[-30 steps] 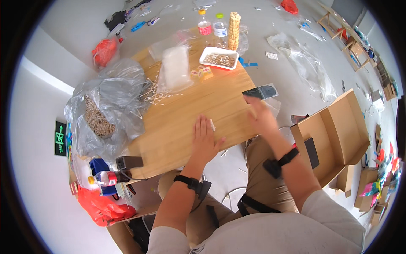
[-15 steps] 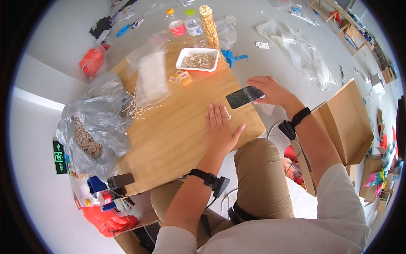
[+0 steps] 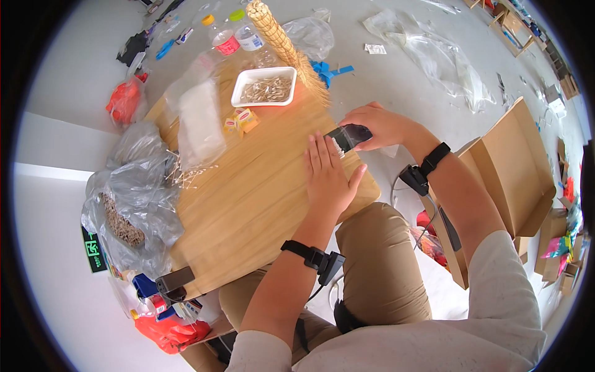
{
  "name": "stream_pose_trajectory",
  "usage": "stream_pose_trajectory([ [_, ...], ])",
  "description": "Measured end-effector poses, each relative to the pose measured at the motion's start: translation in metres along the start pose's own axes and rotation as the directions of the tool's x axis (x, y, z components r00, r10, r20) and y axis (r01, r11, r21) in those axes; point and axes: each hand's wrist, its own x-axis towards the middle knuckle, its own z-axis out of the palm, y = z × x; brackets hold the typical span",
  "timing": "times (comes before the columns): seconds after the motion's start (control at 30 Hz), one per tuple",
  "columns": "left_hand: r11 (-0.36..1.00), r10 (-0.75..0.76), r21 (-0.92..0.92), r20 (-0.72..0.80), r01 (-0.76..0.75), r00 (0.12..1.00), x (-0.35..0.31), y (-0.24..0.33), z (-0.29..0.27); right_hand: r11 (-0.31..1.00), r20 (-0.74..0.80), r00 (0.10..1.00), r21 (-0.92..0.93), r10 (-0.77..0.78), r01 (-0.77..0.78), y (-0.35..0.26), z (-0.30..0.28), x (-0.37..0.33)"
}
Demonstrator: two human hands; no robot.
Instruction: The recorder is sorting and arranging several cotton swabs on a wooden table, lining them up and then grouping them.
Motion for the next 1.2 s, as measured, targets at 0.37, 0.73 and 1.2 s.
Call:
stream_pose_trajectory([
  [0.37,1.000,0.004,0.005,0.034,-0.004,0.999,0.017,0.008,0.003,0.993,-0.034,0.999,0.114,0.011,-0.007,0.002,0.007,-0.001],
  [0.73,0.999,0.010,-0.032,-0.019,-0.010,1.000,0.024,0.012,0.010,0.997,-0.078,0.997,0.072,-0.024,0.030,0.005,0.009,0.000],
  [1.2,0.357,-0.291,-0.934,-0.116,-0.005,0.950,0.045,-0.006,0.025,0.999,-0.067,0.997,0.030,-0.029,0.031,0.002,0.008,0.001],
])
